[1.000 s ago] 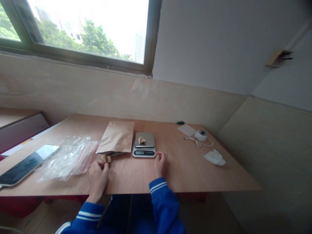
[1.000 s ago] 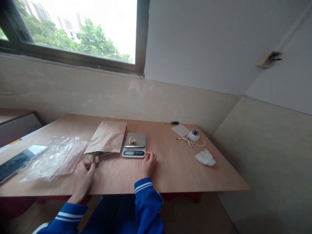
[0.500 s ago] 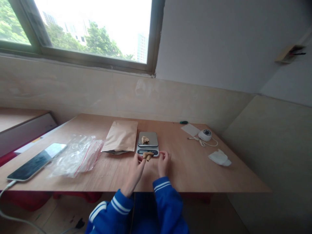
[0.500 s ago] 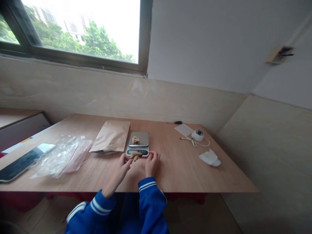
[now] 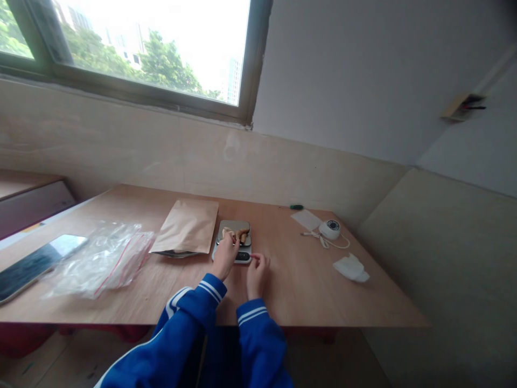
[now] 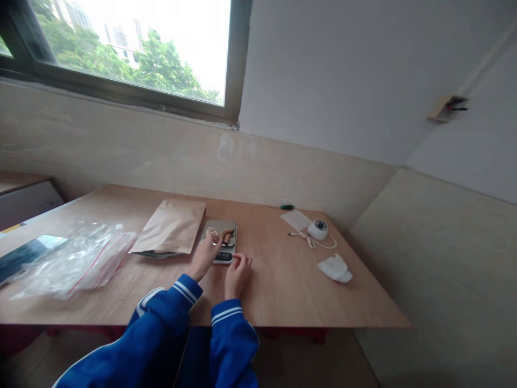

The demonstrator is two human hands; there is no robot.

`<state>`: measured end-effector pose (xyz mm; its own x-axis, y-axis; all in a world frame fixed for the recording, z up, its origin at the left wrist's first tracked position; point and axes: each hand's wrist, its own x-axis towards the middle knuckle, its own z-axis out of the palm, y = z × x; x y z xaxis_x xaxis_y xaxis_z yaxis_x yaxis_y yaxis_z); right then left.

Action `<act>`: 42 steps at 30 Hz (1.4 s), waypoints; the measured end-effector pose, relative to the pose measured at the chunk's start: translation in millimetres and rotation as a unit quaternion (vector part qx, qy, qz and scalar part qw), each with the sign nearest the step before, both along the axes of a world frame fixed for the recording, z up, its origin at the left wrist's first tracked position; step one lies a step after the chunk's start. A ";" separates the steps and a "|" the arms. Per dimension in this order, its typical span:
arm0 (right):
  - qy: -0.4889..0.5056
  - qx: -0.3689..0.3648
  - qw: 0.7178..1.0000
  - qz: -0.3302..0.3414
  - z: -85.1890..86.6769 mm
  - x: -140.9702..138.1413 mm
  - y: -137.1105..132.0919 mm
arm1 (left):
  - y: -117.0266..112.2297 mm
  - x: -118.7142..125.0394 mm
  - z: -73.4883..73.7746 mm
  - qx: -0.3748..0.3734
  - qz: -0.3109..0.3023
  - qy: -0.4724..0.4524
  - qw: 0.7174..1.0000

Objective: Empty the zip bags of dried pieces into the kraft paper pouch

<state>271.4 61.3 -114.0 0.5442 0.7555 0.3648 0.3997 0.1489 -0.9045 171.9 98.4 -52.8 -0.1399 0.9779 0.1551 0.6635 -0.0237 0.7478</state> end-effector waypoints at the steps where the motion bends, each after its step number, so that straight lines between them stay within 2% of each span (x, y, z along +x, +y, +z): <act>1: -0.001 0.003 1.000 -0.001 -0.2 0.2 -0.2 | -4.7 -3.0 -1.5 0.002 -0.002 0.015 1.000; 5: 0.002 0.013 1.000 -0.007 -0.4 0.3 -1.9 | -26.3 -23.4 -8.1 0.016 0.002 0.015 1.000; 7: 0.008 0.010 1.000 -0.012 0.1 -0.2 -2.8 | -36.2 -39.8 -12.5 0.046 0.015 -0.003 0.999; 9: 0.019 0.005 1.000 -0.021 1.0 -0.9 -3.7 | -45.4 -59.1 -18.8 0.092 0.055 -0.010 0.994; 11: 0.029 0.001 0.999 -0.026 1.6 -1.3 -4.4 | -54.6 -77.8 -27.1 0.128 0.127 0.031 0.983; 14: 0.032 -0.004 0.999 -0.021 1.4 -0.8 -5.2 | -67.2 -97.4 -40.2 0.081 0.227 0.113 0.964; 17: 0.032 -0.003 0.999 -0.020 0.1 0.4 -5.0 | -72.5 -105.6 -45.8 0.013 0.260 0.145 0.955; 24: 0.023 -0.015 0.999 -0.025 -1.8 2.2 -2.9 | -52.2 -114.6 -28.3 -0.073 0.249 0.163 0.952; 30: 0.026 -0.016 0.999 -0.019 -3.9 3.2 -1.4 | -43.7 -114.5 -23.3 -0.086 0.250 0.195 0.945; 34: 0.021 -0.009 1.000 -0.021 -3.9 3.1 -1.6 | -46.2 -113.7 -22.9 -0.069 0.245 0.199 0.946; 42: 0.023 -0.004 1.000 -0.016 -2.9 2.2 -3.4 | -58.1 -127.6 -31.1 0.018 0.180 0.154 0.971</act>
<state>273.6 57.9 -116.9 0.5846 0.7399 0.3328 0.3621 0.1291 -0.9232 44.3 40.3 -84.0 -0.4134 0.8676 0.2764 0.8261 0.2297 0.5146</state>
